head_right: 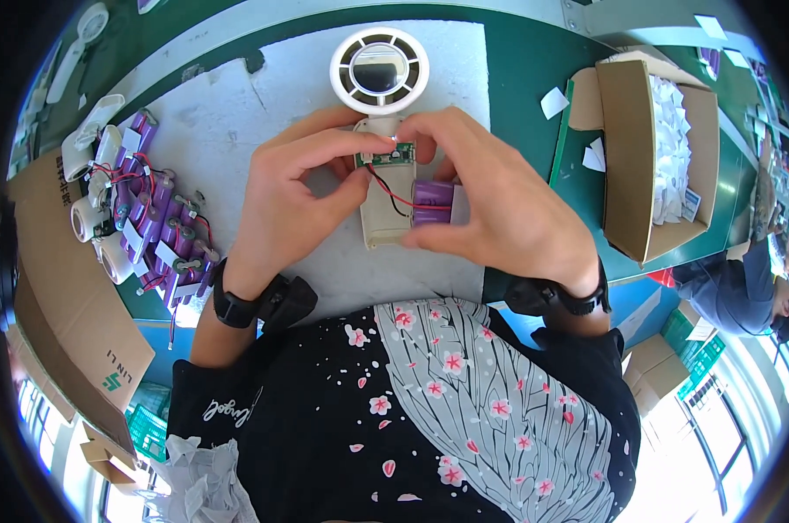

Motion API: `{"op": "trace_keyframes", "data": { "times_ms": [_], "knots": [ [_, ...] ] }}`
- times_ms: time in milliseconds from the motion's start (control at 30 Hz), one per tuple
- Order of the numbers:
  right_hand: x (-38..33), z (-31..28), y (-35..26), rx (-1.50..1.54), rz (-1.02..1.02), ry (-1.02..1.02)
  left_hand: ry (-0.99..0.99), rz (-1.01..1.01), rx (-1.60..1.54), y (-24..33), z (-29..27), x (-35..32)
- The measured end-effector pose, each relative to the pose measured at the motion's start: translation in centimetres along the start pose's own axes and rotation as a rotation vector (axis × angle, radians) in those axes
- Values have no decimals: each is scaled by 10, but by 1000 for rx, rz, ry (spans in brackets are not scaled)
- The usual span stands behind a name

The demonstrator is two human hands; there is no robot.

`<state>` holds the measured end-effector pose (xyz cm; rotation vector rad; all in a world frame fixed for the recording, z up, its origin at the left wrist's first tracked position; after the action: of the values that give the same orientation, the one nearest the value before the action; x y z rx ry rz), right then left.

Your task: The person connects a battery pack to a circuit board, fits them into a fan housing, and tests the circuit before removing them and repeating the process with another unit.

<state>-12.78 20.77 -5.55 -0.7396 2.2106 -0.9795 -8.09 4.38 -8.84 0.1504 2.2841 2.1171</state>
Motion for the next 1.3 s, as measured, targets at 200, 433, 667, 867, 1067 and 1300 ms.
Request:
{"op": "trace_keyframes", "data": {
  "times_ms": [200, 433, 667, 867, 1067, 1300],
  "knots": [
    [0, -6, -7, -186, -130, 133, 70, 21, 6, 2, -15, 3],
    [3, -19, -7, -552, -325, 321, 109, -17, 21, -2, -25, 9],
    [-7, -17, -14, -545, -312, 380, 202, 18, -17, 2, -22, 6],
    [-9, -13, -18, -633, -339, 404, 173, 8, -3, -3, -17, 6],
    [-3, -11, -19, -736, -354, 380, 176, 48, 12, -3, -17, 8],
    [-3, -20, -11, -612, -271, 364, 168, 111, 36, 4, -17, 9]
  ]
}}
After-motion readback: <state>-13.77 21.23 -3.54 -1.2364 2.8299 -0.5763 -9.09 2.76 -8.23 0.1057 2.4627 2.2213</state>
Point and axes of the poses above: each hand's wrist, its own x-axis towards the middle knuckle, its own z-axis out of the palm, y = z × x, the point moved 5 cm from there along x, towards the middle knuckle, and after that the axes turned 11 degrees about -x, right-handed, at the moved point
